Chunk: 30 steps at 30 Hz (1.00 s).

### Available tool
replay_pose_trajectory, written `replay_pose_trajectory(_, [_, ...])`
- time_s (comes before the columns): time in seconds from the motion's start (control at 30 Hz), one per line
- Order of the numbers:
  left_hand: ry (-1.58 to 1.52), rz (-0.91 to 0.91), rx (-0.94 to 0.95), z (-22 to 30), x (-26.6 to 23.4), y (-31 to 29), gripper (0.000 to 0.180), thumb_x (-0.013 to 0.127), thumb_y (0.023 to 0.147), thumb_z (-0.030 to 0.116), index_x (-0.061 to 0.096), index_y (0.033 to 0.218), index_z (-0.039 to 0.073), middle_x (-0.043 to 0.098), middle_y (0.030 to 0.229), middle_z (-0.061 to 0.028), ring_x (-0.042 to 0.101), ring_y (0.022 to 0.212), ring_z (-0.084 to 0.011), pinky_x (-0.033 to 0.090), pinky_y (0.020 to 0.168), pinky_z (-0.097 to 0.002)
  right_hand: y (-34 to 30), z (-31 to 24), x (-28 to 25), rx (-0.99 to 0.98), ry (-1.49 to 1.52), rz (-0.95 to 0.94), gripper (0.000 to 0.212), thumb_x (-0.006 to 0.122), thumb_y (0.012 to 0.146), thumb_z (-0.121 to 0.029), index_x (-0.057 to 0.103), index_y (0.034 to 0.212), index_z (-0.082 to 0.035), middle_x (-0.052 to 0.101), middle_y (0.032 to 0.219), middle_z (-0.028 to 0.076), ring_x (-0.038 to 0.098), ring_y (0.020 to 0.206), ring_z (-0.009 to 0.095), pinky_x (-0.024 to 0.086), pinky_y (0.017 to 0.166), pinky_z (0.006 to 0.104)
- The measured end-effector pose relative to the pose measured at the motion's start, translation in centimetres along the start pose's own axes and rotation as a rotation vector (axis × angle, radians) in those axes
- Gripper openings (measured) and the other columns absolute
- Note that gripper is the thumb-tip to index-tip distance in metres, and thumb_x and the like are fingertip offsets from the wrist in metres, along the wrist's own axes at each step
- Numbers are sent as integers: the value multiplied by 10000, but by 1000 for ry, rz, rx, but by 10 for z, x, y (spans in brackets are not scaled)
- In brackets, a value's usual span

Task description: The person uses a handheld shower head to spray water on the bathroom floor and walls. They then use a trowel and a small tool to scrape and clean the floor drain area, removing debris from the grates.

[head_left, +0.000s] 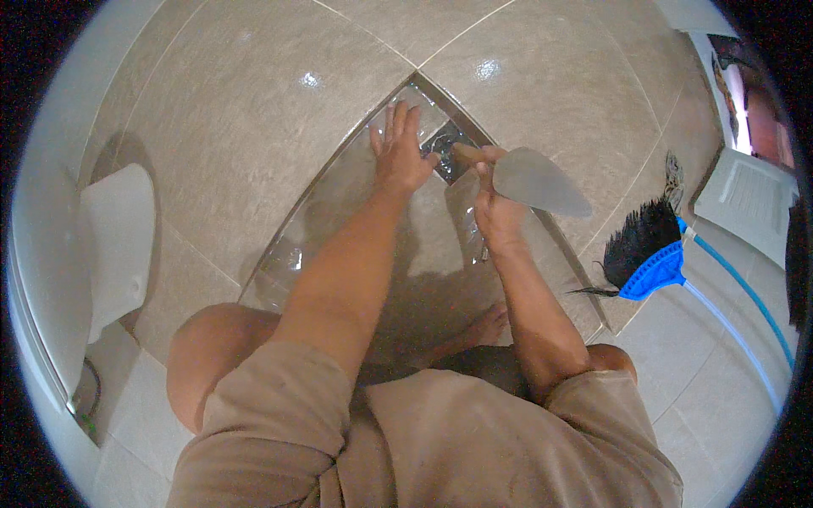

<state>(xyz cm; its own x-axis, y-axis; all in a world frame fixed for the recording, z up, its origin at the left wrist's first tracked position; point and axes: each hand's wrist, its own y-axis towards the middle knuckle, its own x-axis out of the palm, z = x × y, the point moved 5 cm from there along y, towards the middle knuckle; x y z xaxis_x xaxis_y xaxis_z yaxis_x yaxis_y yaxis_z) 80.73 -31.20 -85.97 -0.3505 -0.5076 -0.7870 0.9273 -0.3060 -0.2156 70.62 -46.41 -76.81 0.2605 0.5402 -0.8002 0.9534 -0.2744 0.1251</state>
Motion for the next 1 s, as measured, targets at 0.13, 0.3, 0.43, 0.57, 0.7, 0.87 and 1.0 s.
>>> replay_pose_trajectory(0.13, [-22,68,44,1,-3,-1,989,881,764,298,341,1573,117,202,1704,-112,132,1594,-302,78,1256,-629,-4,-4,3,-62,-95,-62,189,639,986,-165,688,1122,-43,698,1133,164,640,1065,385,484,941,472])
replay_pose_trajectory(0.3, [-41,29,17,-4,1,-1,980,882,763,305,352,1569,130,212,1701,-110,127,1596,-300,88,1253,-633,7,-6,-1,-57,-77,34,212,631,984,-151,691,1159,-47,696,1126,168,636,1055,395,480,949,468])
replay_pose_trajectory(0.43, [-48,90,53,-3,0,-1,995,896,747,308,358,1568,147,221,1700,-98,121,1597,-293,89,1248,-644,18,-15,-5,-85,-65,-18,203,614,983,-116,696,1158,-53,689,1105,179,633,1047,402,477,954,472])
replay_pose_trajectory(0.57, [-59,81,35,-3,2,-1,1006,903,736,311,360,1567,151,231,1697,-88,122,1596,-289,94,1248,-644,27,-16,-4,-86,-28,21,178,602,985,-98,719,1115,-62,686,1095,181,634,1043,402,477,956,477])
replay_pose_trajectory(0.7, [-38,95,49,-3,1,0,1002,898,745,313,355,1571,148,239,1695,-84,145,1591,-293,102,1252,-631,32,-13,10,-109,-97,-90,170,606,980,-92,719,1104,-60,690,1097,175,635,1043,401,480,952,484])
replay_pose_trajectory(0.87, [-49,98,37,-3,0,1,995,897,745,291,359,1565,128,259,1685,-91,183,1582,-303,112,1248,-636,33,-21,-1,-159,-74,0,159,631,968,-93,705,1103,-52,689,1077,174,633,1050,407,486,929,499])
replay_pose_trajectory(1.0, [-56,107,54,-1,-3,1,988,897,743,276,366,1560,112,254,1687,-100,183,1582,-304,116,1247,-635,26,-23,-8,-45,13,19,152,642,966,-102,700,1087,-30,688,1066,176,637,1043,408,490,908,504])
